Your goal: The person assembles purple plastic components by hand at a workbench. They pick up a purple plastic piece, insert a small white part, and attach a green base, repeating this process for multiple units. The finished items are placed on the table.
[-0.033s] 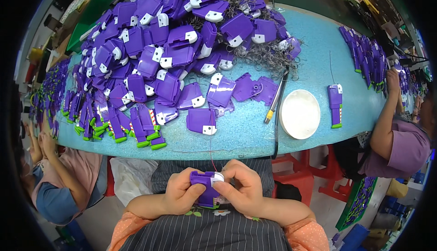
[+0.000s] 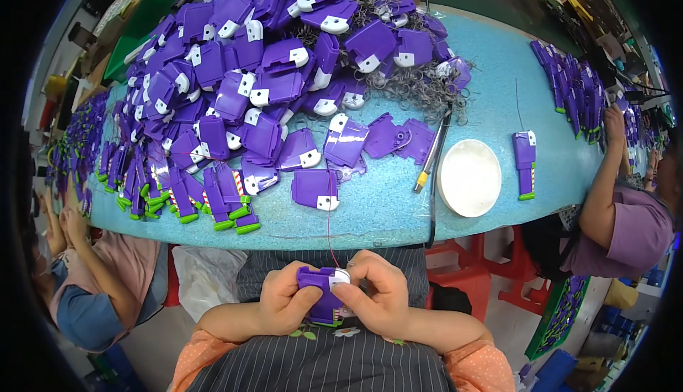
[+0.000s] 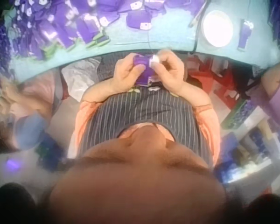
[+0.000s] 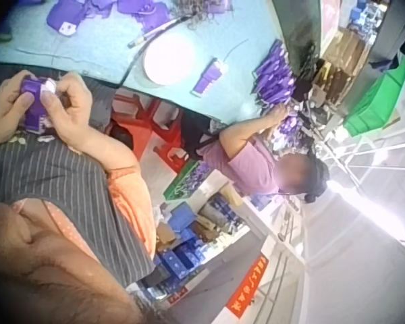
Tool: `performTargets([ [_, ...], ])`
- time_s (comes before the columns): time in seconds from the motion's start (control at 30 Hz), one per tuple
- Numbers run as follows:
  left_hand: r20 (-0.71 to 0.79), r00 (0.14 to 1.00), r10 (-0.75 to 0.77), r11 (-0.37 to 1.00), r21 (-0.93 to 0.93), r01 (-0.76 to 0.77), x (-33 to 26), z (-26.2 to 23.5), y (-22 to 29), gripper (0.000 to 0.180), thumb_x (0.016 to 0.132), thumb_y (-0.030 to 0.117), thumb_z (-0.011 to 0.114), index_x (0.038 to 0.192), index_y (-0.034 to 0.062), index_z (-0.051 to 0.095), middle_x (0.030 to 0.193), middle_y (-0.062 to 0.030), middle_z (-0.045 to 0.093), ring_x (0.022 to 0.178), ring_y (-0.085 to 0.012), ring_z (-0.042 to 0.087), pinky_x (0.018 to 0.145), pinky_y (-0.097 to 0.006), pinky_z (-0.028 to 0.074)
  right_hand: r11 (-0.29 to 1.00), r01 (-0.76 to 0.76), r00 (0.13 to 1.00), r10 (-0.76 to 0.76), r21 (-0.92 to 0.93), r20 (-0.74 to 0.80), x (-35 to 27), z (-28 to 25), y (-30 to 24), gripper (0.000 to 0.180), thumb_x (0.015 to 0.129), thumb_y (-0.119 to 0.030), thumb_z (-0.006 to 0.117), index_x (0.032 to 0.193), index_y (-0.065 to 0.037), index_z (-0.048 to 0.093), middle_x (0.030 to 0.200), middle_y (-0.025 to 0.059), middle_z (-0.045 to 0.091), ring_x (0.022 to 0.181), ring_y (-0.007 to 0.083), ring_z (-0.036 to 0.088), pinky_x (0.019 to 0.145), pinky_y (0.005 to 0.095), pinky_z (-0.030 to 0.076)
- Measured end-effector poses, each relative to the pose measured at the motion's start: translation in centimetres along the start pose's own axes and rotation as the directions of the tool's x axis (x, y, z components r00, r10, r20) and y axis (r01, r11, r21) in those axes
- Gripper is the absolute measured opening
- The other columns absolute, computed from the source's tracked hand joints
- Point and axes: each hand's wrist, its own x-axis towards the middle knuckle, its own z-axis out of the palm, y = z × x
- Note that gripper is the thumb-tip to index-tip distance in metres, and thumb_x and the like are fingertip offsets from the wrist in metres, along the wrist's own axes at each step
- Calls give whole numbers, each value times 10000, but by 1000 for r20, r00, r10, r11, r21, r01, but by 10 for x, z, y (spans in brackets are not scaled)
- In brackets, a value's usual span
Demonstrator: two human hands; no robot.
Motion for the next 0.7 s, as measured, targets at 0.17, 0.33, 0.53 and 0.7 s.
performTargets([
  [0.17,37,996,-85,990,-109,88,-2,1,-13,197,916,142,549,1026,-17,512,776,-56,624,643,-87,588,556,-236,465,978,64,996,-75,-199,-48,7,7,-2,103,801,-58,659,791,-2,573,695,66,526,599,129,493,542,255,378],
  [0.33,226,943,-244,771,-544,330,10,-9,-17,222,934,134,524,1100,-2,469,944,-19,570,842,-48,525,723,-220,449,950,46,996,-19,-310,91,22,-9,-4,134,777,-83,691,780,-14,576,684,64,531,579,135,490,536,255,379],
  [0.53,0,991,-136,888,-444,122,23,-17,0,164,912,88,553,1034,-21,539,979,-56,599,880,-87,562,775,-236,457,949,-31,998,47,-314,44,17,-11,-14,234,761,-124,732,927,-3,619,679,40,541,565,95,483,514,240,387],
  [0.7,-229,969,-90,885,-464,-28,21,-6,-7,181,911,95,557,1038,-33,533,946,-59,620,841,-91,577,749,-242,474,942,-233,958,265,-241,107,-6,-12,-10,175,801,-73,679,937,22,621,672,40,588,551,58,519,483,220,402],
])
